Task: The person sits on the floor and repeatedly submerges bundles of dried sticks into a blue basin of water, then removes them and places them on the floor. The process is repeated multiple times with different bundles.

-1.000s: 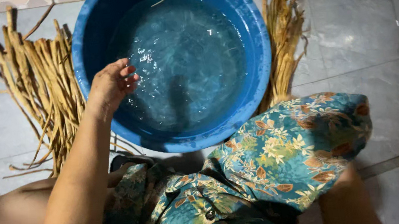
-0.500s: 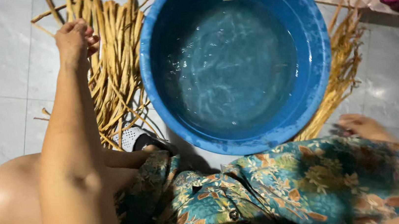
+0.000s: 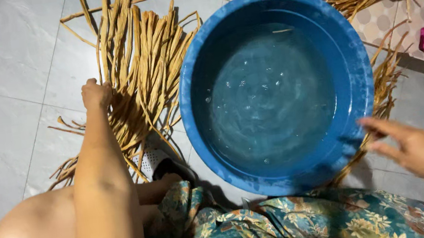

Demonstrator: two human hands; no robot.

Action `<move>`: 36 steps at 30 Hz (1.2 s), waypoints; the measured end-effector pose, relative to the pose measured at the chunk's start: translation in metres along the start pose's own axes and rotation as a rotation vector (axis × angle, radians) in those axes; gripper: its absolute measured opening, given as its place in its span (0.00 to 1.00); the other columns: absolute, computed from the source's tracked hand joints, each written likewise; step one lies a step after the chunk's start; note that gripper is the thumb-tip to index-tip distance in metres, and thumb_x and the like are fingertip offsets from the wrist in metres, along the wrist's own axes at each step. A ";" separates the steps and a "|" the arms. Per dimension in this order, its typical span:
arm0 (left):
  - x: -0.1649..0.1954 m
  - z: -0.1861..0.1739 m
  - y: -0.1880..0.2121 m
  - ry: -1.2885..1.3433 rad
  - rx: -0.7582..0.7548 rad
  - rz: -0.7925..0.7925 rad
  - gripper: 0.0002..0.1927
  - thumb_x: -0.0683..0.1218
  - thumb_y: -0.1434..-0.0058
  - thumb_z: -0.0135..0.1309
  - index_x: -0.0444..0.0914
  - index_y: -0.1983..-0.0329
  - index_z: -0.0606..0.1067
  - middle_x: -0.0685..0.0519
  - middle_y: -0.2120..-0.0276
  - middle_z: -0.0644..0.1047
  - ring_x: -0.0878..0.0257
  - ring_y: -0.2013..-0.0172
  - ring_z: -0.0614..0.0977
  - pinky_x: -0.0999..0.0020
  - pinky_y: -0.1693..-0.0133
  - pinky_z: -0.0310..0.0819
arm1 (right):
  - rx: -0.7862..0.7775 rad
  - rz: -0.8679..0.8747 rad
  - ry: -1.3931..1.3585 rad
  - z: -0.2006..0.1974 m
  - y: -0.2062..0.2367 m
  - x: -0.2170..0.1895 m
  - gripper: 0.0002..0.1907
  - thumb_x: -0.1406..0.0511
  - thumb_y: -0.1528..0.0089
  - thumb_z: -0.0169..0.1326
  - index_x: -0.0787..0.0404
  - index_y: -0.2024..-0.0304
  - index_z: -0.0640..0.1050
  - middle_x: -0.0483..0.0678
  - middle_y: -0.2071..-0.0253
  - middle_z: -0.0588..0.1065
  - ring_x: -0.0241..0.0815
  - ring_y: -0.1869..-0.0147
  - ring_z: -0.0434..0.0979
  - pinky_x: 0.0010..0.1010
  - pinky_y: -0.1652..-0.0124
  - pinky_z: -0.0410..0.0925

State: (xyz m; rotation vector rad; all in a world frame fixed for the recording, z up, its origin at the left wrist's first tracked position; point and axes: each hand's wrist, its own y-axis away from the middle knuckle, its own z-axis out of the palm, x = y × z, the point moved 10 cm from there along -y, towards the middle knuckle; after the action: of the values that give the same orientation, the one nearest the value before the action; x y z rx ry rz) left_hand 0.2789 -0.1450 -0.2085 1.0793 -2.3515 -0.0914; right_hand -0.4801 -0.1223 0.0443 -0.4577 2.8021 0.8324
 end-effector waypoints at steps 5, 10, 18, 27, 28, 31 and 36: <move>-0.005 0.027 -0.023 -0.091 -0.078 0.021 0.34 0.58 0.40 0.66 0.28 0.42 0.71 0.28 0.46 0.72 0.35 0.46 0.76 0.48 0.45 0.71 | -0.204 0.506 0.110 -0.004 0.002 0.012 0.31 0.48 0.39 0.57 0.34 0.33 0.70 0.43 0.41 0.79 0.46 0.47 0.83 0.37 0.46 0.76; 0.006 0.043 -0.042 -0.027 -0.031 0.094 0.42 0.59 0.42 0.68 0.25 0.39 0.63 0.27 0.47 0.71 0.34 0.46 0.74 0.49 0.46 0.69 | -0.082 0.469 0.061 -0.015 -0.013 0.029 0.33 0.47 0.40 0.57 0.40 0.33 0.70 0.46 0.49 0.82 0.45 0.50 0.84 0.37 0.49 0.75; 0.023 0.080 -0.018 -0.176 -0.181 -0.018 0.29 0.59 0.39 0.63 0.37 0.42 0.73 0.38 0.47 0.79 0.41 0.45 0.79 0.45 0.46 0.71 | -0.203 0.549 0.014 -0.004 -0.020 0.036 0.31 0.49 0.38 0.57 0.40 0.32 0.71 0.46 0.53 0.81 0.45 0.51 0.80 0.37 0.50 0.76; 0.022 -0.012 -0.039 0.419 -0.022 0.030 0.12 0.47 0.36 0.55 0.34 0.55 0.79 0.45 0.64 0.82 0.57 0.67 0.86 0.63 0.64 0.81 | -0.114 0.404 0.019 -0.017 -0.020 0.015 0.32 0.49 0.39 0.59 0.42 0.33 0.70 0.45 0.39 0.78 0.46 0.43 0.83 0.37 0.45 0.73; 0.025 -0.021 -0.041 0.499 -0.083 0.021 0.11 0.46 0.35 0.54 0.35 0.54 0.77 0.47 0.66 0.82 0.59 0.69 0.85 0.64 0.67 0.80 | -0.138 0.399 0.020 -0.014 -0.018 0.013 0.32 0.49 0.38 0.57 0.41 0.32 0.69 0.45 0.41 0.80 0.45 0.43 0.83 0.37 0.45 0.74; 0.050 -0.061 -0.045 0.576 -0.238 0.069 0.10 0.45 0.33 0.53 0.36 0.51 0.75 0.49 0.68 0.82 0.62 0.73 0.83 0.66 0.71 0.77 | -0.172 0.361 0.041 -0.006 -0.016 0.001 0.32 0.49 0.37 0.55 0.40 0.31 0.68 0.45 0.42 0.81 0.44 0.42 0.84 0.36 0.43 0.74; 0.105 -0.155 -0.022 0.328 -0.288 0.318 0.11 0.46 0.32 0.59 0.35 0.51 0.78 0.50 0.66 0.82 0.64 0.71 0.82 0.66 0.70 0.76 | -0.179 0.231 0.169 -0.006 -0.013 -0.035 0.33 0.46 0.39 0.56 0.39 0.32 0.68 0.44 0.35 0.73 0.47 0.36 0.78 0.37 0.40 0.72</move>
State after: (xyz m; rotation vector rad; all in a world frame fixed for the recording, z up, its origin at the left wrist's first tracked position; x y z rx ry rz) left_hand 0.3164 -0.2111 -0.0360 0.5304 -2.1011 -0.1206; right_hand -0.4438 -0.1273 0.0515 -0.2419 2.9888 1.1503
